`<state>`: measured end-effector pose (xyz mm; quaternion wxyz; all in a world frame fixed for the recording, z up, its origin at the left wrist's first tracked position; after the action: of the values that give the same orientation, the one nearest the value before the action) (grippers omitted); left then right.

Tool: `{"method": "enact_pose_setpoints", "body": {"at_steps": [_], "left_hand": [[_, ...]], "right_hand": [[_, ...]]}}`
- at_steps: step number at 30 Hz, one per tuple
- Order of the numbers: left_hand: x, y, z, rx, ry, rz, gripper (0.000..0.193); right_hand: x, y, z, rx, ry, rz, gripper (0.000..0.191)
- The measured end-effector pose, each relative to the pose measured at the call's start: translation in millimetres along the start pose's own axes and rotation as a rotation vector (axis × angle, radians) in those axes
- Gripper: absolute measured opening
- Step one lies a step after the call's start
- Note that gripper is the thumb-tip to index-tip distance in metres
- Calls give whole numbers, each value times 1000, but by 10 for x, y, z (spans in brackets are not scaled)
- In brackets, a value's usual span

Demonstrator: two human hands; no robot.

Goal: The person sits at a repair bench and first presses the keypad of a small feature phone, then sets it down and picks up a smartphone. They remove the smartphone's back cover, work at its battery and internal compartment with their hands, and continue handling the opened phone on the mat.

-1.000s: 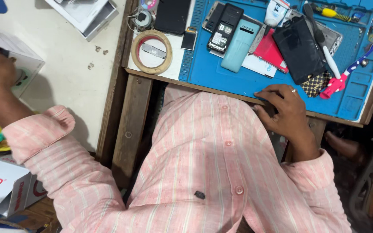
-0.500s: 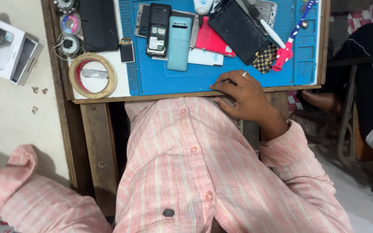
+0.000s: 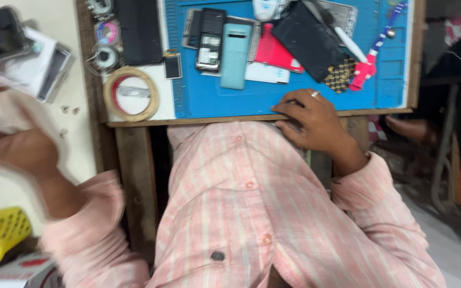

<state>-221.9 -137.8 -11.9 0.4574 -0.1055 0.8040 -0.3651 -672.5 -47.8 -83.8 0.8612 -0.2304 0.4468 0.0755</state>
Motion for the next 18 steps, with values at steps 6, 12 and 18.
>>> {"method": "enact_pose_setpoints", "body": {"at_steps": [6, 12, 18], "left_hand": [[1091, 237, -1654, 402, 539, 623, 18], [1190, 441, -1368, 280, 406, 719, 21], [250, 282, 516, -51, -53, 113, 52]], "right_hand": [[118, -17, 50, -14, 27, -1, 31], [355, 23, 67, -2, 90, 26, 27], [422, 85, 107, -56, 141, 10, 25]]}}
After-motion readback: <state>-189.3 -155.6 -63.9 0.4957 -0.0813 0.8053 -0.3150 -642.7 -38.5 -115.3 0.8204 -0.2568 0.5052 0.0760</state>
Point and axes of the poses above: each hand's wrist, its own y-axis away from the middle knuckle, its own x-axis out of the palm, z = x × y, the point moved 7 cm from there along -y, towards the middle knuckle, and after that the axes turned 1 degree about -z, right-handed, at the moved point
